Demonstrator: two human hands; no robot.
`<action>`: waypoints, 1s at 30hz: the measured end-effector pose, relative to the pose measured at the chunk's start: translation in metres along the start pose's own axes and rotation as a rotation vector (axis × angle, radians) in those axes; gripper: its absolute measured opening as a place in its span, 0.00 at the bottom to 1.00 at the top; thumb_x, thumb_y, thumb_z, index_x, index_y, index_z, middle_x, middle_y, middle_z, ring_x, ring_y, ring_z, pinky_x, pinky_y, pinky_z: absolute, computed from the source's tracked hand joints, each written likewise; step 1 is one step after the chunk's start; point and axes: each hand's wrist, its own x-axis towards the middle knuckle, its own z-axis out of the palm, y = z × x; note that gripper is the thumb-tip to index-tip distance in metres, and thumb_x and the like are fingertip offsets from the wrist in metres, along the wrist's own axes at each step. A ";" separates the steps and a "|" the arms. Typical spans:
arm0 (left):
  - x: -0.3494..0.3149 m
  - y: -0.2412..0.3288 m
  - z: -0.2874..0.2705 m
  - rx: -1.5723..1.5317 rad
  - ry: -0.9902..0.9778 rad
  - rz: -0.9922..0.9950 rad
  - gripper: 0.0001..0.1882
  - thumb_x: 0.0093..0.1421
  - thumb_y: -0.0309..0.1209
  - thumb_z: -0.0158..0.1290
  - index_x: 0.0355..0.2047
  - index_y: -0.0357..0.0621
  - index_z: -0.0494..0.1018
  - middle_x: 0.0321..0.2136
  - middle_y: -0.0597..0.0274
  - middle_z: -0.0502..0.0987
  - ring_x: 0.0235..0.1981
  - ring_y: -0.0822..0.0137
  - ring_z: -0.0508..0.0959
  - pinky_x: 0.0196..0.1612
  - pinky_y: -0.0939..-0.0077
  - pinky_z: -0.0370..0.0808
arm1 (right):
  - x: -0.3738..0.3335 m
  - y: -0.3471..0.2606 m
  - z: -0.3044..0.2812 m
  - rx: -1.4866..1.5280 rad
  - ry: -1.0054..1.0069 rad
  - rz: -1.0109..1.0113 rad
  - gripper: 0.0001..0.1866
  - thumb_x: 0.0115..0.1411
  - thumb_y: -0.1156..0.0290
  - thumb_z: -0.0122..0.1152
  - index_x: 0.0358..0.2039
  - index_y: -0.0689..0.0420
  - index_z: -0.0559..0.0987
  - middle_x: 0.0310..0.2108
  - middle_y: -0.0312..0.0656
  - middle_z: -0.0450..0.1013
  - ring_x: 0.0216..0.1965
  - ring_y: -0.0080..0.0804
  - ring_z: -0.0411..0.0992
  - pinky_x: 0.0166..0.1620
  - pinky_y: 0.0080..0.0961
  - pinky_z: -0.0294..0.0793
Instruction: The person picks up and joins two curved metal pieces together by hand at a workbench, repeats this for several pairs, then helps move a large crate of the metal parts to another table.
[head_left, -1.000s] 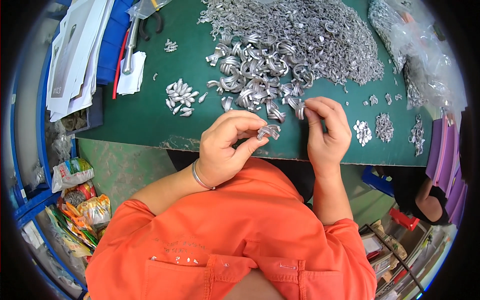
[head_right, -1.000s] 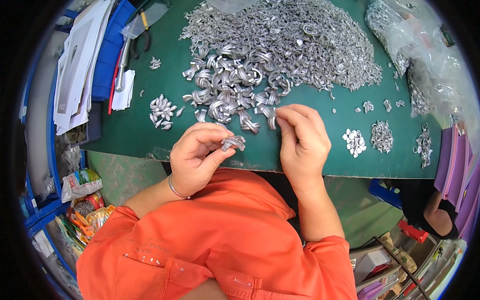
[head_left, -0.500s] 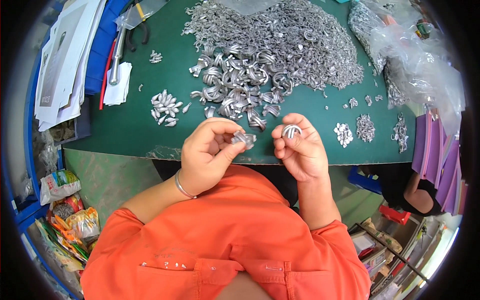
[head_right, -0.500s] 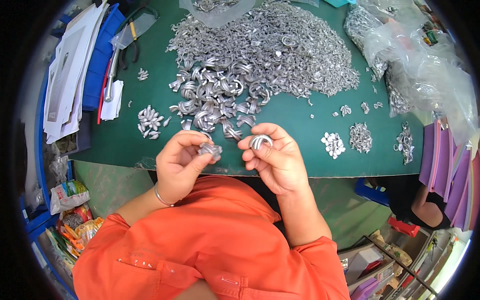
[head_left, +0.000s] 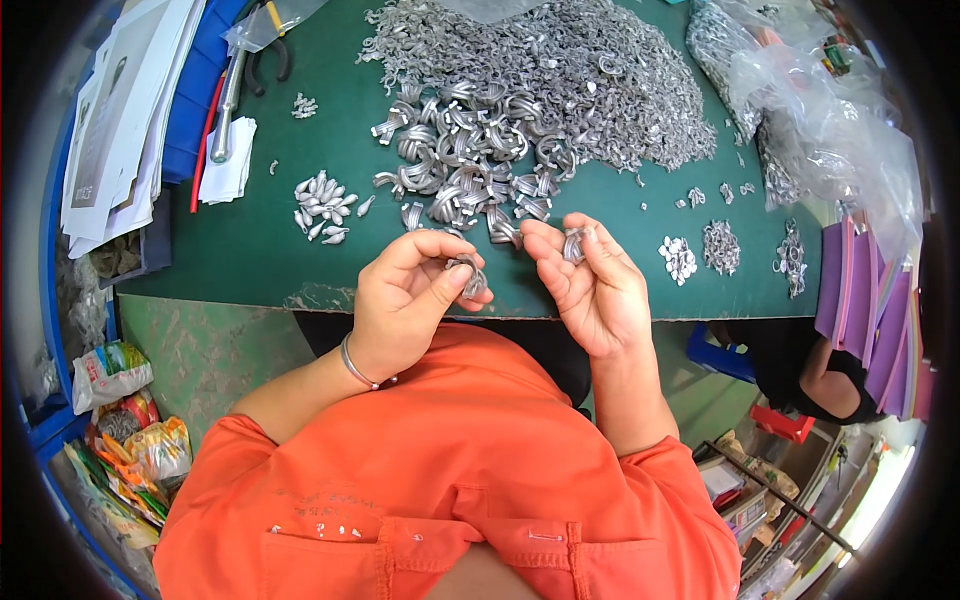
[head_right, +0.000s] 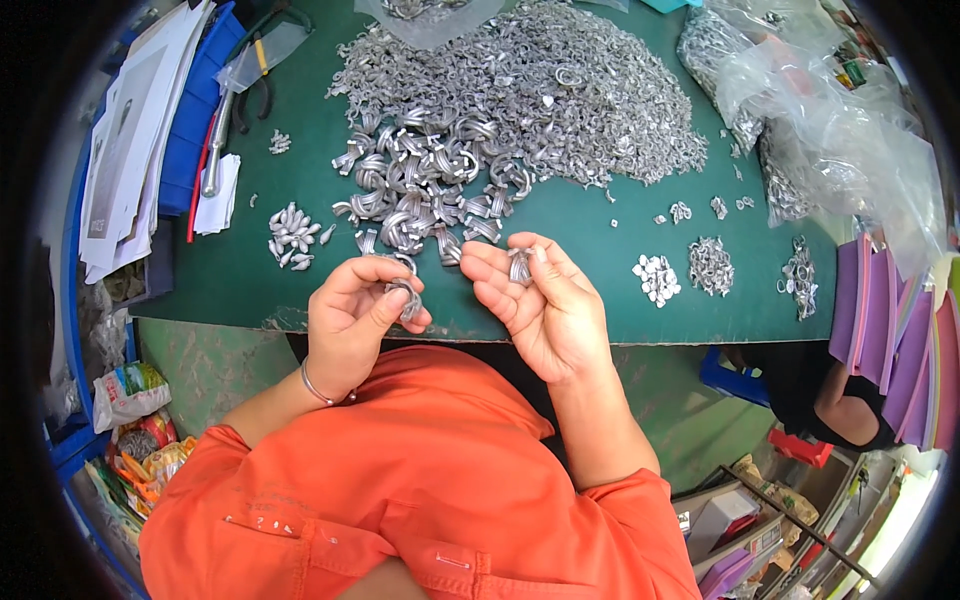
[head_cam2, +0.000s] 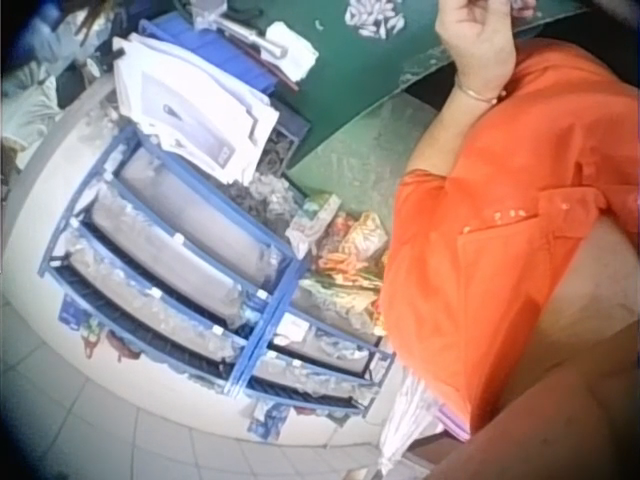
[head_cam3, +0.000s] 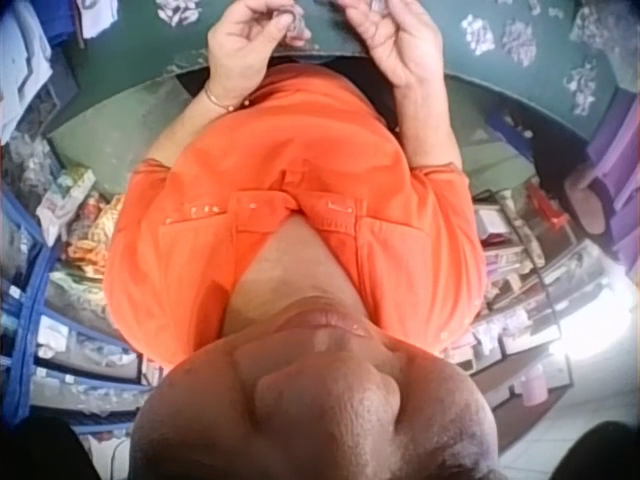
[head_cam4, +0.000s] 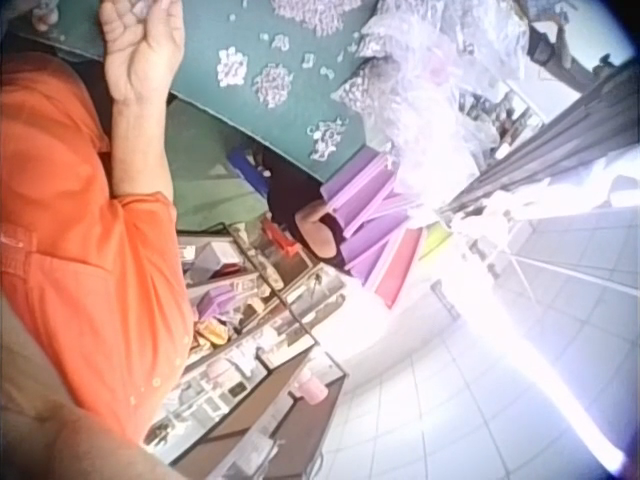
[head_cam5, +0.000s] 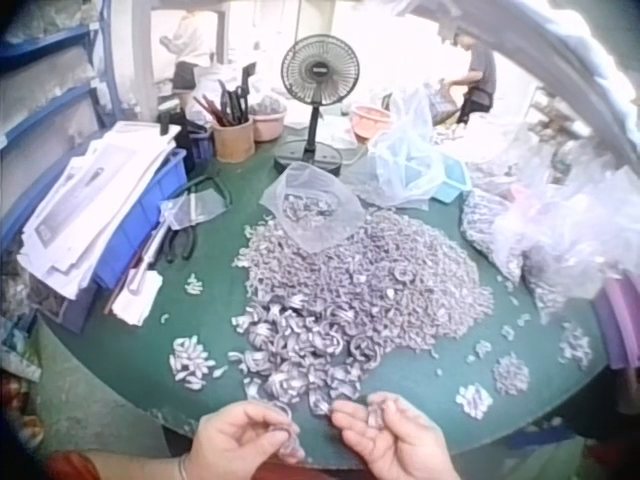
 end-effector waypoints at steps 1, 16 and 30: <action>0.000 0.000 0.000 0.000 -0.012 0.003 0.07 0.57 0.20 0.44 0.38 0.34 0.65 0.33 0.58 0.71 0.30 0.70 0.76 0.32 0.80 0.75 | -0.001 -0.001 0.000 0.045 -0.005 0.018 0.11 0.63 0.70 0.38 0.39 0.65 0.65 0.44 0.63 0.64 0.43 0.48 0.69 0.43 0.32 0.74; -0.002 0.004 0.012 0.040 -0.207 -0.086 0.11 0.55 0.18 0.47 0.40 0.35 0.67 0.30 0.61 0.70 0.29 0.75 0.74 0.31 0.84 0.73 | -0.020 0.022 0.022 -0.813 0.103 -0.252 0.04 0.57 0.76 0.52 0.32 0.63 0.70 0.20 0.35 0.68 0.17 0.13 0.63 0.18 0.08 0.61; -0.004 0.001 0.008 0.021 -0.138 -0.073 0.06 0.57 0.21 0.46 0.35 0.33 0.68 0.31 0.62 0.69 0.27 0.75 0.74 0.30 0.84 0.73 | -0.019 0.025 0.018 -0.737 -0.009 -0.191 0.09 0.54 0.81 0.52 0.37 0.66 0.71 0.24 0.40 0.71 0.24 0.20 0.70 0.22 0.12 0.69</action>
